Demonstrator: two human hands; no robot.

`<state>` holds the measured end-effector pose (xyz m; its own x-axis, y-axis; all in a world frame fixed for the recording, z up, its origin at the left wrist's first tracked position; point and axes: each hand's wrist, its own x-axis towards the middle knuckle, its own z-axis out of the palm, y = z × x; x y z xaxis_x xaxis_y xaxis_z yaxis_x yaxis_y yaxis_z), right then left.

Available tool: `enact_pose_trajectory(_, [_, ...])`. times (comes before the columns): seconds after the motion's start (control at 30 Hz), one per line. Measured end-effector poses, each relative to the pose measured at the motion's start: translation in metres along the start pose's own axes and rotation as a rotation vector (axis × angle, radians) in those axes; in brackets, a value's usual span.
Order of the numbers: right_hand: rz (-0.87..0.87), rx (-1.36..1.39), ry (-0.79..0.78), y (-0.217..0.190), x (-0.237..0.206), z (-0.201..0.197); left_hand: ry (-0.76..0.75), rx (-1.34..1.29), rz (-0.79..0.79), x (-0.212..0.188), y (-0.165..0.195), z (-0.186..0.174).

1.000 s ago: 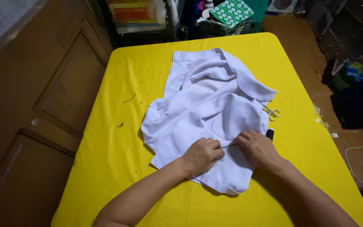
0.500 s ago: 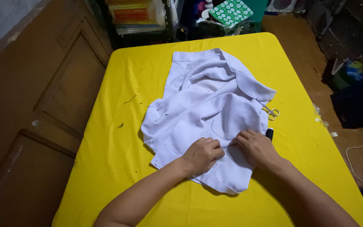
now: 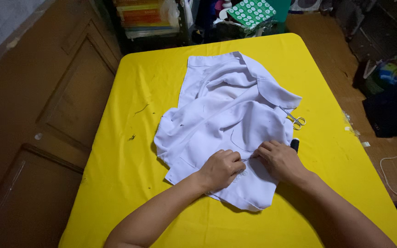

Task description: The person threads a needle and hand-sews on a white short-sleeve shirt laid on a yellow padded surface, stitching near the button placket with needle and thread, then uses scissors to trim the thread and continues tying off and pressing the fabric by hand.

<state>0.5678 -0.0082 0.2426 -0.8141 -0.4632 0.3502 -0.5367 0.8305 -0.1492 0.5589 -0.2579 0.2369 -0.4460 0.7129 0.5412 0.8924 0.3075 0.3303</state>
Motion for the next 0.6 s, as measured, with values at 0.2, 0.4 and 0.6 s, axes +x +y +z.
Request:
enact_pose_trajectory(0.2, [0.005,0.002,-0.005,-0.0004,0.0015,-0.0013,0.012,-0.007,-0.008,0.0003,0.0002,-0.0003])
enact_pose_trajectory(0.4, [-0.006,0.030,0.043,-0.0011,-0.0004,-0.0026,0.009,-0.002,-0.004,-0.0005,-0.0009,0.0012])
enact_pose_trajectory(0.6, [0.026,0.074,0.074,-0.0012,-0.0001,-0.0029,0.023,-0.032,-0.014,-0.0007,0.0000,-0.0002])
